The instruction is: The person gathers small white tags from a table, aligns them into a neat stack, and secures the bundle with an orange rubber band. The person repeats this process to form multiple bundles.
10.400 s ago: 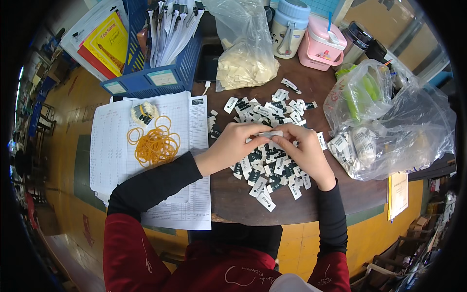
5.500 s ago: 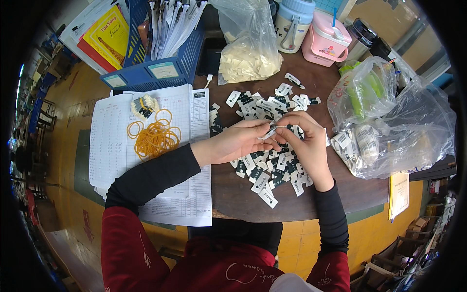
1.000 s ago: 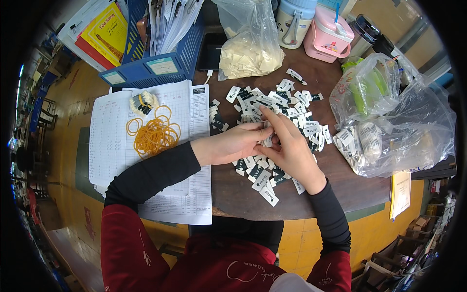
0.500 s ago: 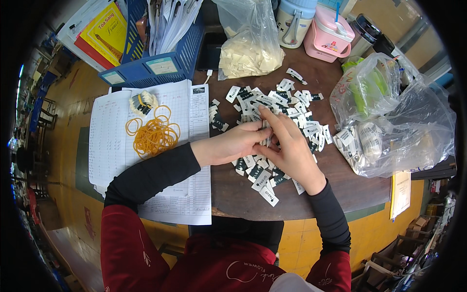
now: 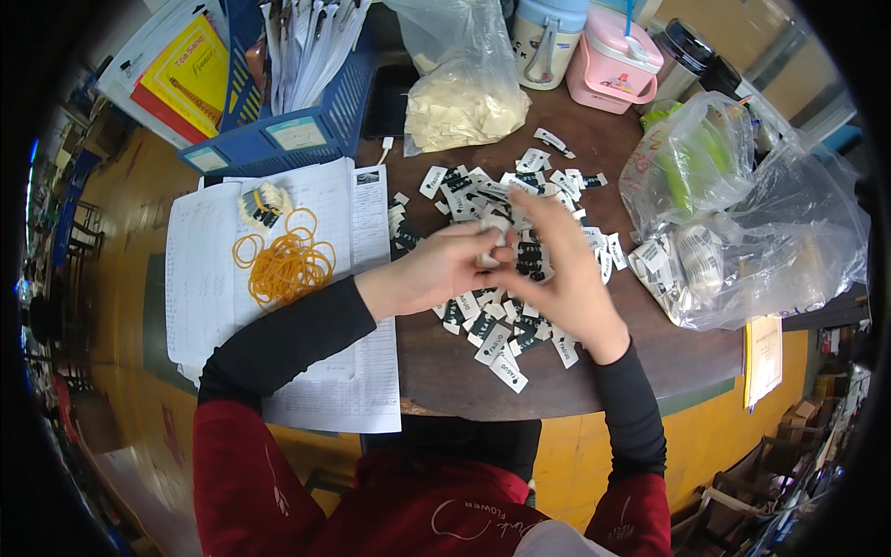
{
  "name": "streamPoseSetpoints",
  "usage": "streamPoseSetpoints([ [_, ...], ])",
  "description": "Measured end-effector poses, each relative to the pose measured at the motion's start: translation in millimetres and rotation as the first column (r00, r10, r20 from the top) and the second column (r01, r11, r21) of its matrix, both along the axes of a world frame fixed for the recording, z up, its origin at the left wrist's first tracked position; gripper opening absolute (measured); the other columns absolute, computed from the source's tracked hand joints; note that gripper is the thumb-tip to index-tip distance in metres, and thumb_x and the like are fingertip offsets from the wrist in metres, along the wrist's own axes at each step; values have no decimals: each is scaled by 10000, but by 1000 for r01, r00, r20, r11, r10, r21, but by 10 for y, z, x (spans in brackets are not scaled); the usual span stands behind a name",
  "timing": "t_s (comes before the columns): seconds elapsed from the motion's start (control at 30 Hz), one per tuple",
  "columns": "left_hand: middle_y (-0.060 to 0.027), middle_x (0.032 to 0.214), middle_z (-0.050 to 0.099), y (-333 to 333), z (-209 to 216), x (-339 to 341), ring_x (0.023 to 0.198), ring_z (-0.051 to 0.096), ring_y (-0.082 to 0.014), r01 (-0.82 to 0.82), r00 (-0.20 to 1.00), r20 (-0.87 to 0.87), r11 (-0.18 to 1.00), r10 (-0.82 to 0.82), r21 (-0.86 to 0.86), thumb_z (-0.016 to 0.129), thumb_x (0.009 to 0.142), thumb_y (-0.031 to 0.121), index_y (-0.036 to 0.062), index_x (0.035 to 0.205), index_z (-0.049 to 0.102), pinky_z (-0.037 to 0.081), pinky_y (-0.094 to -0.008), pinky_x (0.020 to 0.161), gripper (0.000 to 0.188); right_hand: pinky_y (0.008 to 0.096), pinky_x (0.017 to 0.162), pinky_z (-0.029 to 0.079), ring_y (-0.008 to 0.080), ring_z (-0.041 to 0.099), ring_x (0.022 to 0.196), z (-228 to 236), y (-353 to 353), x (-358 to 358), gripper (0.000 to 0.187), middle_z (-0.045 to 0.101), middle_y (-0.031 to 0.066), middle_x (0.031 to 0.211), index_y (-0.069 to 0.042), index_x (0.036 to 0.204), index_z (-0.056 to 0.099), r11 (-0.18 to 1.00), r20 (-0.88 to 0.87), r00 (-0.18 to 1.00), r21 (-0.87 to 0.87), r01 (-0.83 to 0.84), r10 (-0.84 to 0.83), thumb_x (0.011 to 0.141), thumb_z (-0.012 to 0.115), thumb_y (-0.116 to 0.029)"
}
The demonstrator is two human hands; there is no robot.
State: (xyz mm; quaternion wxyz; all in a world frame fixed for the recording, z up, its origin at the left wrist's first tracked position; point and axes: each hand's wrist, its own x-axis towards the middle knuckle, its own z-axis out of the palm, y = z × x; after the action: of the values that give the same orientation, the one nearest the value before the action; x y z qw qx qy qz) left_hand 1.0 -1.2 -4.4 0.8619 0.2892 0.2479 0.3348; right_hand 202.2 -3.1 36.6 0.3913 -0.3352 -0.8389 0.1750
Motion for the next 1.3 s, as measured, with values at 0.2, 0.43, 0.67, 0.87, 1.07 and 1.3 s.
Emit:
streamPoseSetpoints([
  [0.2,36,805,407,105,39,-71,726,401,-101,-314,940,146,949,308,22,444,1074,294,95,1072,522,401,-273,749,213,339,890,499,247,647,1031,-21,328,464,304,696,143,1040,6,1148,674,843,-116,882,-371,389,-458,853,705,-57],
  [0.43,38,800,410,81,21,-94,694,386,-91,-407,913,14,910,408,78,450,1074,310,110,1068,522,371,-259,725,212,393,967,455,321,587,1101,-195,264,386,328,679,144,1115,-15,1154,678,973,208,964,-125,196,-167,829,709,-50],
  [0.67,32,798,403,119,6,-106,690,373,-98,-471,882,7,879,472,70,446,1070,330,116,1069,515,360,-267,722,224,398,863,446,296,565,909,-100,193,394,359,610,105,876,-17,1095,693,969,294,943,-144,202,-153,740,746,-19],
  [0.87,-4,902,498,-63,123,11,847,492,-147,-222,958,149,962,245,-156,446,1059,295,115,1098,507,429,-325,851,194,379,870,451,305,596,896,-102,-21,458,201,650,117,870,-6,942,714,948,236,923,-30,318,-303,743,742,-25],
  [1.07,12,892,474,-264,70,145,852,477,-150,-58,992,108,998,61,-30,475,1059,320,111,1120,504,417,-303,832,220,261,738,465,153,630,811,-45,-485,342,101,684,84,849,17,934,712,824,-174,831,-342,452,-529,835,715,-4],
  [1.3,7,1038,483,-365,66,222,910,475,-89,18,983,-180,962,33,272,426,1086,275,97,1282,440,409,-261,843,265,213,625,458,63,571,670,-172,-768,-314,150,619,13,751,11,972,662,792,-221,765,-263,551,-605,836,721,32],
])
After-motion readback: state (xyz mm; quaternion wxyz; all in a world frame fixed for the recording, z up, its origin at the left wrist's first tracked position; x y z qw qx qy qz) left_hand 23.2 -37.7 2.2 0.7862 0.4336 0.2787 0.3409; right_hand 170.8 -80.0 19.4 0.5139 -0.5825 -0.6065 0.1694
